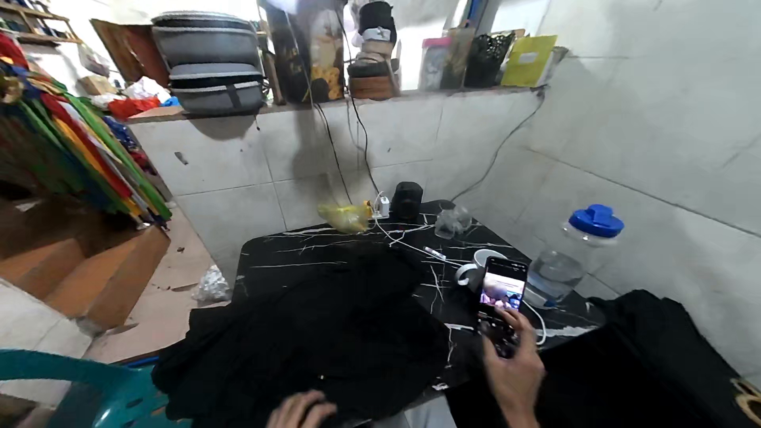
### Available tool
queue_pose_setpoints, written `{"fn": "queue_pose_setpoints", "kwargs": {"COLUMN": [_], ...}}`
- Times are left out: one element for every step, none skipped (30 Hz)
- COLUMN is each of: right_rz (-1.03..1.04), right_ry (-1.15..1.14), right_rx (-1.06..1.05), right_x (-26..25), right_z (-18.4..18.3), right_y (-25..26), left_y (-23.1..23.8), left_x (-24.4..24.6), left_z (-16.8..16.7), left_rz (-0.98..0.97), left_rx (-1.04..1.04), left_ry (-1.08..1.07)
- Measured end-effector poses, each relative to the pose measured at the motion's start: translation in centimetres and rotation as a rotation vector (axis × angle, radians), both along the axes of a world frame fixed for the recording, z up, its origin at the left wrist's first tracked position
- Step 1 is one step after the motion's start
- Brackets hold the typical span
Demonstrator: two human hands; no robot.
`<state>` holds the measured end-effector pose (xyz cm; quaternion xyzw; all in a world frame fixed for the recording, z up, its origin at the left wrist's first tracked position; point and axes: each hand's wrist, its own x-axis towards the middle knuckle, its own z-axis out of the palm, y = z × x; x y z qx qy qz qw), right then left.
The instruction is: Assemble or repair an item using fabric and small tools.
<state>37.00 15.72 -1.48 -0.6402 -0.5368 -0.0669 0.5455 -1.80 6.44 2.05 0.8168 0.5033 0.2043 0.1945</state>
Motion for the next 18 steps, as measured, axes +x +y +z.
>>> {"fn": "queue_pose_setpoints", "kwargs": {"right_rz": [-0.027, -0.031, -0.017, 0.007, 0.037, 0.062, 0.077, 0.089, 0.103, 0.126, 0.166, 0.223, 0.313, 0.425, 0.534, 0.610, 0.636, 0.632], "right_ry": [-0.006, -0.012, -0.025, -0.044, -0.060, -0.075, -0.094, -0.099, -0.097, -0.085, -0.074, -0.075, -0.081, -0.094, -0.117, -0.166, -0.236, -0.297], "right_rx": [-0.002, -0.022, -0.049, -0.083, -0.118, -0.134, -0.127, -0.112, -0.096, -0.076, -0.061, -0.063, -0.083, -0.137, -0.231, -0.355, -0.461, -0.516], "right_x": [1.1, 1.9, 2.5, 2.8, 3.1, 3.4, 3.6, 3.7, 3.5, 2.8, 1.6, -0.1, -2.2, -4.6, -7.1, -9.4, -11.5, -12.9], "right_z": [-0.4, -1.0, -1.4, -1.8, -1.9, -2.0, -2.1, -2.0, -1.6, -1.0, -0.1, 0.8, 1.6, 2.2, 2.5, 2.8, 2.7, 2.4], "right_y": [-0.3, -0.6, -0.6, -0.6, -0.5, -0.3, 0.0, 0.3, 0.4, 0.4, 0.1, -0.5, -1.2, -2.0, -2.6, -3.2, -3.5, -3.5], "left_y": [0.5, 1.0, 1.4, 1.9, 2.4, 2.9, 3.2, 3.6, 4.0, 4.6, 5.4, 6.3, 7.3, 8.5, 9.6, 10.7, 11.5, 12.0], "left_x": [-0.7, -1.5, -2.2, -3.0, -3.6, -4.1, -4.5, -4.7, -4.8, -4.7, -4.5, -4.3, -4.0, -3.8, -3.6, -3.4, -3.4, -3.3], "left_z": [0.1, 0.0, -0.1, -0.3, -0.4, -0.3, -0.2, 0.1, 0.3, 0.4, 0.4, 0.3, 0.1, -0.3, -0.8, -1.3, -1.8, -2.2], "left_rz": [0.086, 0.142, 0.171, 0.184, 0.189, 0.194, 0.205, 0.233, 0.273, 0.325, 0.378, 0.423, 0.459, 0.487, 0.510, 0.529, 0.543, 0.551], "left_rx": [0.039, 0.056, 0.067, 0.090, 0.125, 0.160, 0.199, 0.238, 0.293, 0.355, 0.410, 0.444, 0.457, 0.458, 0.446, 0.424, 0.406, 0.393], "left_ry": [0.067, 0.110, 0.143, 0.155, 0.144, 0.128, 0.117, 0.110, 0.097, 0.079, 0.062, 0.045, 0.035, 0.031, 0.031, 0.038, 0.053, 0.072]}}
